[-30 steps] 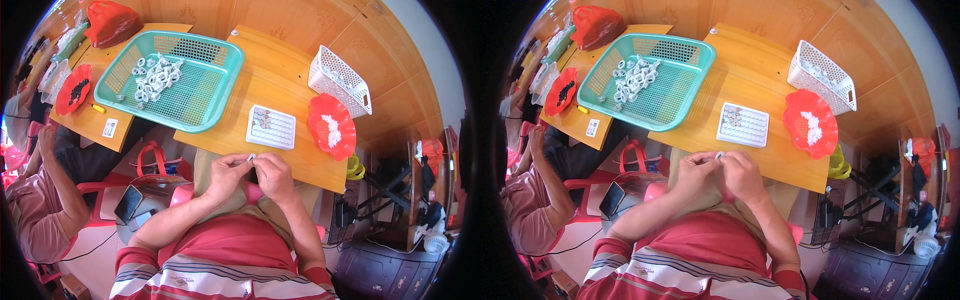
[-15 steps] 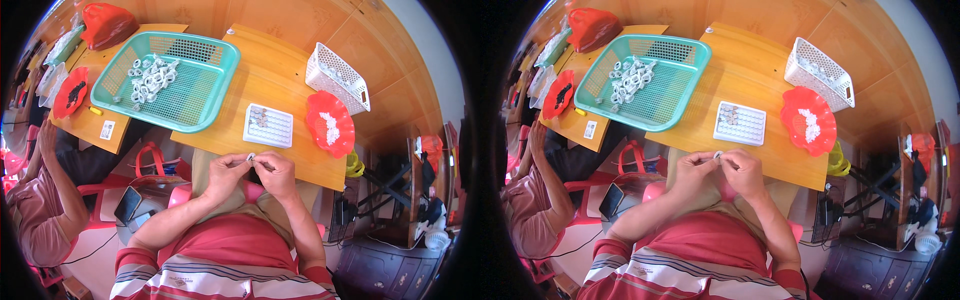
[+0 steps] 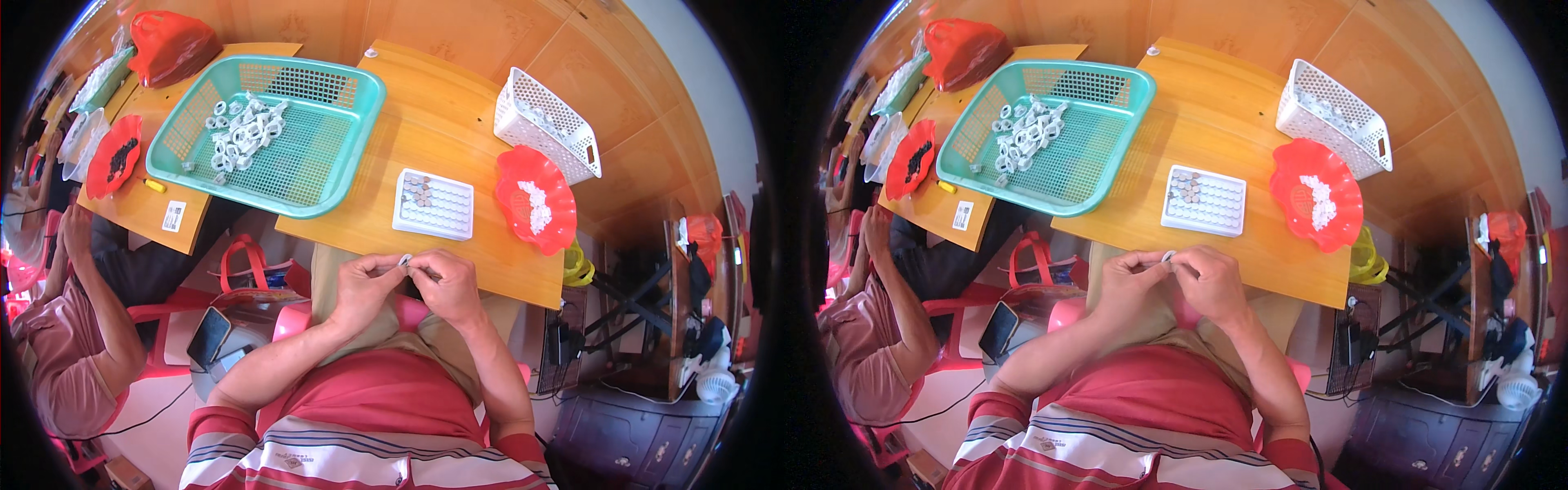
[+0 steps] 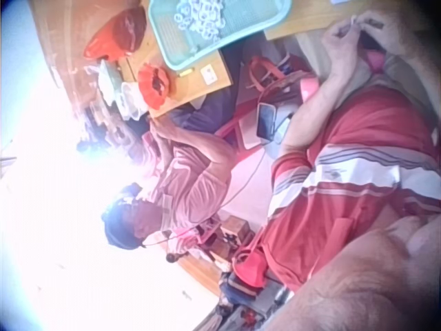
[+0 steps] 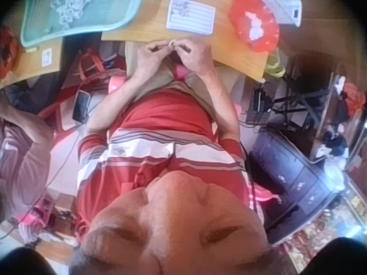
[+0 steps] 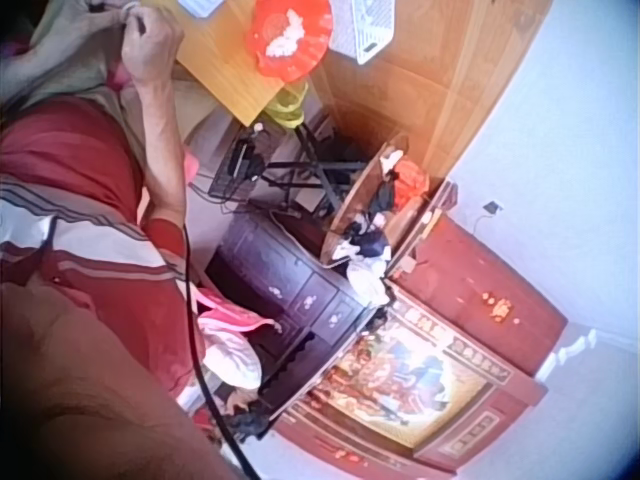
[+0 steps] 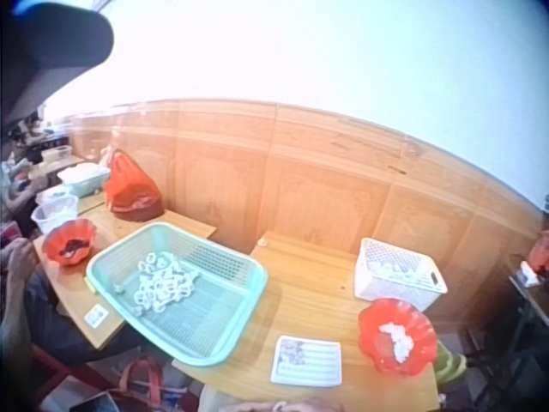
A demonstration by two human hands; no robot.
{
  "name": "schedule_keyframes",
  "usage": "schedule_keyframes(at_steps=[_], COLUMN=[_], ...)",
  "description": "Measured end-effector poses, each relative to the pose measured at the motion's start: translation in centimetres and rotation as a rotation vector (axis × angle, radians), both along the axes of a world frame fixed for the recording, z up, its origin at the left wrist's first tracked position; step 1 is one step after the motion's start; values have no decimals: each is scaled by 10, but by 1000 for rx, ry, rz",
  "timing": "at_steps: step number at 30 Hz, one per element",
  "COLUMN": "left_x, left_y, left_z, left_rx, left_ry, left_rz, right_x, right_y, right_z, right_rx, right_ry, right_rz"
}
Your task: The person assembles small components by picking circular plastic housings, internal pieces, and small parts from trays and bowls, then fitting and pressing the pieces together by hand.
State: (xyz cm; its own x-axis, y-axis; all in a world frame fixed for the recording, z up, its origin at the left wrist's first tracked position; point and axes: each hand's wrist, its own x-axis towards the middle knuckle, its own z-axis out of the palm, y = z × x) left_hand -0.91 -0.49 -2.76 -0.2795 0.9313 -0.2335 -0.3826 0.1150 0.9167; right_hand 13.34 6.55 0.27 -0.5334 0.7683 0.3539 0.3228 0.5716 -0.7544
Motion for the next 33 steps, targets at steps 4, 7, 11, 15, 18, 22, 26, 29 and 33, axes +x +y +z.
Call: schedule_keyframes(at_steps=[4, 7, 11, 15, 18, 22, 26, 29, 33], left_x=[1, 2, 2, 2, 4, 4, 4, 4, 4], left_y=[0, -1, -2, -2, -2, -1, -1, -2, -2], left_z=[0, -1, -1, -4, -9, -8, -6, -6, -8], left_rx=[-10, -8, -18, 6, 33, 29, 32, 39, 59], left_ry=[26, 28, 60, 98, 68, 83, 97, 89, 84], left_rz=[-13, -2, -3, -2, 14, -6, -1, 7, 3], right_x=[1, 0, 0, 2, 2, 3, 2, 2, 2], right_y=[1, 0, -1, 0, -1, -1, -4, -4, -3], right_z=[0, 0, 2, 1, -1, -7, -5, -4, -3], right_rx=[11, 6, 7, -6, -58, -302, -372, 146, 192], right_ry=[-20, -22, -36, -59, -84, 5, 31, -76, -73], right_rz=[9, 10, 17, 31, 15, -49, -74, 17, 35])
